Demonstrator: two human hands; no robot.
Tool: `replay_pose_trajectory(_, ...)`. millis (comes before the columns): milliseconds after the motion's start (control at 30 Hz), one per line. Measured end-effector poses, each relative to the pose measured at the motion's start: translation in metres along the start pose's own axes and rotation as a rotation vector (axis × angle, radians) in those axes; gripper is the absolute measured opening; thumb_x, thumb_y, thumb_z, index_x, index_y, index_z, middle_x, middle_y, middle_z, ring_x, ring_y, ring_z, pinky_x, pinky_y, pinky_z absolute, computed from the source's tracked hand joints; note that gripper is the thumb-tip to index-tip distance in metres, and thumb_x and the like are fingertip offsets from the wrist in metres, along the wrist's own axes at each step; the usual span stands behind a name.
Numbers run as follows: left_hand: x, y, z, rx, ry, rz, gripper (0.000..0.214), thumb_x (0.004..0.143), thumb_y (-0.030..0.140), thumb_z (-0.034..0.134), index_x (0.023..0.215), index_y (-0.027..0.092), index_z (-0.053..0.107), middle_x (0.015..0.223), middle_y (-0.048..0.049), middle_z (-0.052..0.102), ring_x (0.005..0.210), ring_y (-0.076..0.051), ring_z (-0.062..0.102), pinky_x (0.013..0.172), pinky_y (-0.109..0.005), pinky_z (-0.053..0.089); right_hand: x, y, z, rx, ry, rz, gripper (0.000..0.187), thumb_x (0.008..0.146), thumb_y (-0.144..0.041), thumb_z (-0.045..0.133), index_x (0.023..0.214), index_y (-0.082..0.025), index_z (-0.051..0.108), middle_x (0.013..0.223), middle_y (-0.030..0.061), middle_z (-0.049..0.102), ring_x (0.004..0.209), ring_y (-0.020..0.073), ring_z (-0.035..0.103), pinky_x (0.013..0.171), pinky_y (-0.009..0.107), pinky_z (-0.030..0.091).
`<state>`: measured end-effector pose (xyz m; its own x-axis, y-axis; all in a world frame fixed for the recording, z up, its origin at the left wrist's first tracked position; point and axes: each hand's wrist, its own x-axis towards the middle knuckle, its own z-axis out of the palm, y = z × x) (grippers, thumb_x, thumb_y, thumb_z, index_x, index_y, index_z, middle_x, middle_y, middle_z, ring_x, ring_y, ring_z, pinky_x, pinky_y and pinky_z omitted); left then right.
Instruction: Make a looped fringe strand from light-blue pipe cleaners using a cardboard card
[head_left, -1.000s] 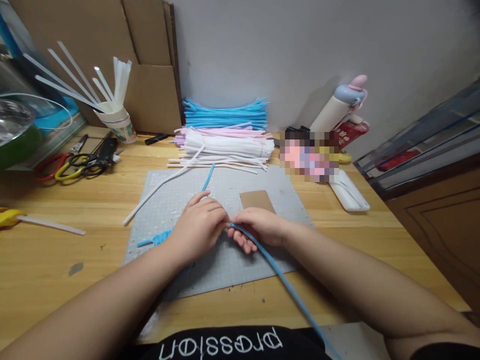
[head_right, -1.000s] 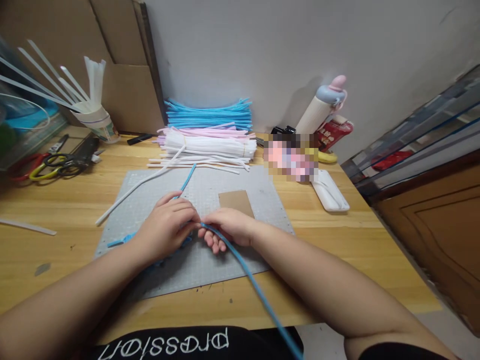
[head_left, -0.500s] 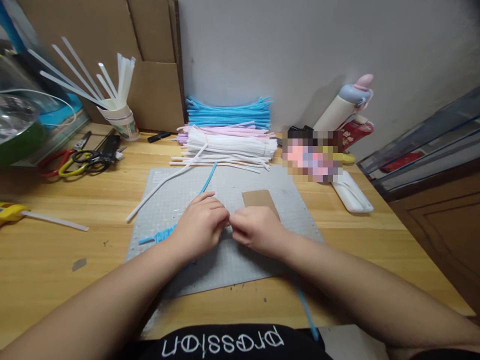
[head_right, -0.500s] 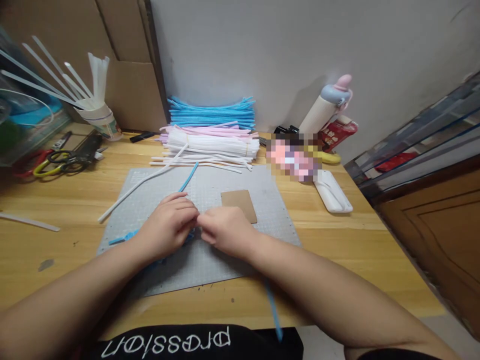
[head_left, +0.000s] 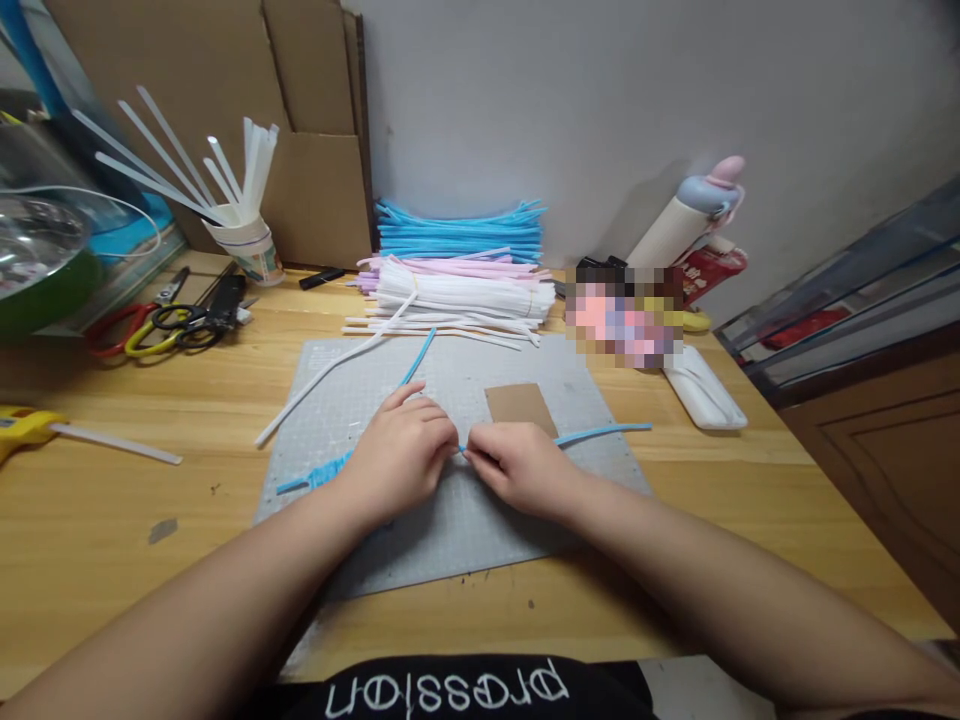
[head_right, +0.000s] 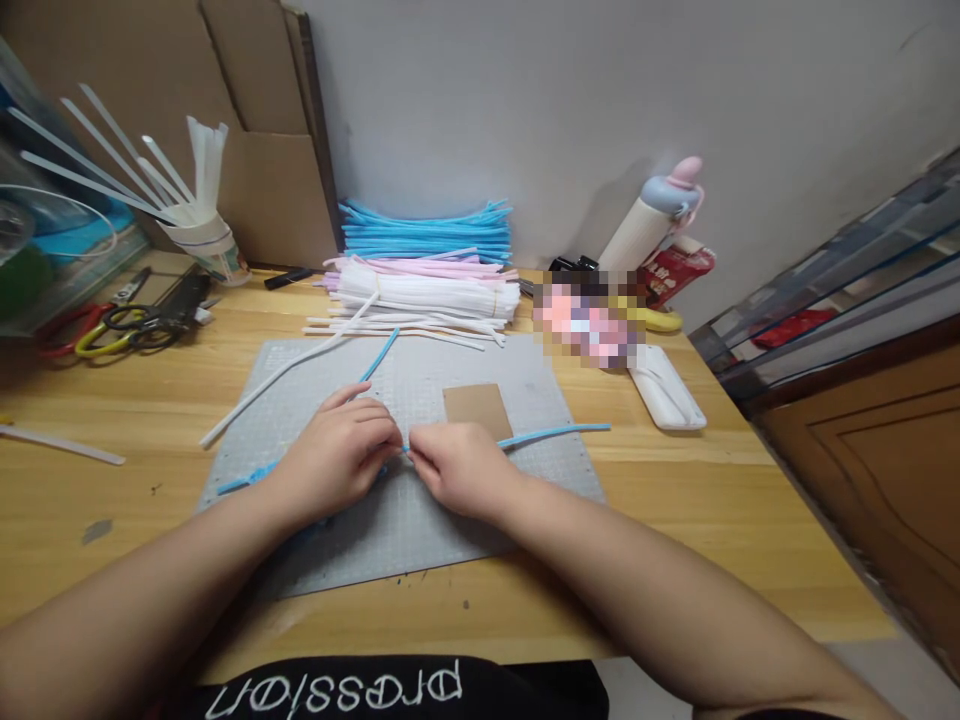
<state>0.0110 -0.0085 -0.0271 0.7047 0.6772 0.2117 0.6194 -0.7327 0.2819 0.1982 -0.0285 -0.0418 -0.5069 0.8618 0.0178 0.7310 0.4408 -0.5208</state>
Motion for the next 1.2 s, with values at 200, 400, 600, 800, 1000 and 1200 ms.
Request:
replay_pose_trajectory(200, -0.002, -0.011, -0.015, 0.129, 0.000, -0.042, 0.018, 0.081, 0.011, 0.048, 0.074, 0.021, 0.062, 0.076, -0.0009, 0.066, 0.085, -0.019, 0.061, 0.107, -0.046, 0.027, -0.004, 0.000, -0.011, -0.070, -0.083, 0.104, 0.024, 0.091, -0.037, 0.048, 0.108, -0.023, 0.057, 0.098, 0.0067, 0.069, 0.083, 0.0210, 0.061, 0.067, 0.028, 0.036)
replay_pose_trajectory(400, -0.007, -0.030, -0.039, 0.392, 0.140, -0.303, 0.016, 0.082, 0.015, 0.048, 0.079, 0.020, 0.063, 0.083, -0.0053, 0.068, 0.090, -0.026, 0.062, 0.106, -0.056, 0.025, -0.012, 0.020, -0.034, -0.116, -0.054, 0.206, 0.019, 0.094, -0.031, 0.041, 0.095, -0.021, 0.057, 0.089, 0.0048, 0.068, 0.077, 0.0181, 0.059, 0.062, 0.026, 0.033)
replay_pose_trajectory(600, -0.006, 0.016, -0.016, 0.285, 0.215, -0.102, 0.028, 0.090, 0.019, 0.046, 0.116, 0.018, 0.056, 0.121, -0.0093, 0.063, 0.116, -0.025, 0.054, 0.111, -0.051, 0.017, -0.004, 0.006, -0.031, -0.266, -0.088, 0.107, 0.023, 0.095, -0.029, 0.039, 0.085, -0.019, 0.057, 0.084, 0.0056, 0.067, 0.071, 0.0174, 0.057, 0.057, 0.026, 0.025)
replay_pose_trajectory(800, -0.008, 0.034, 0.004, 0.214, 0.192, -0.002, 0.020, 0.093, 0.017, 0.045, 0.102, 0.022, 0.062, 0.091, -0.0012, 0.071, 0.098, -0.018, 0.061, 0.110, -0.043, 0.021, -0.009, -0.015, -0.048, -0.315, -0.178, 0.057, 0.017, 0.091, -0.030, 0.047, 0.088, -0.020, 0.061, 0.084, 0.0061, 0.069, 0.070, 0.0187, 0.058, 0.055, 0.027, 0.024)
replay_pose_trajectory(1000, -0.013, -0.003, -0.046, 0.280, 0.286, -0.241, 0.043, 0.089, 0.033, 0.051, 0.132, 0.024, 0.045, 0.133, -0.0095, 0.055, 0.120, -0.029, 0.051, 0.105, -0.053, 0.025, -0.045, 0.008, -0.081, -0.204, -0.214, 0.242, 0.020, 0.090, -0.036, 0.047, 0.093, -0.024, 0.063, 0.087, 0.0055, 0.069, 0.074, 0.0207, 0.060, 0.060, 0.029, 0.036)
replay_pose_trajectory(1200, -0.041, -0.077, -0.055, 0.008, -0.255, -0.692, 0.040, 0.080, 0.058, 0.050, 0.089, 0.021, 0.062, 0.082, -0.0088, 0.068, 0.070, -0.027, 0.062, 0.059, -0.035, 0.043, -0.069, 0.035, -0.080, -0.138, -0.218, 0.378, 0.021, 0.088, -0.037, 0.049, 0.098, -0.025, 0.064, 0.089, 0.0072, 0.069, 0.077, 0.0225, 0.062, 0.065, 0.031, 0.042)
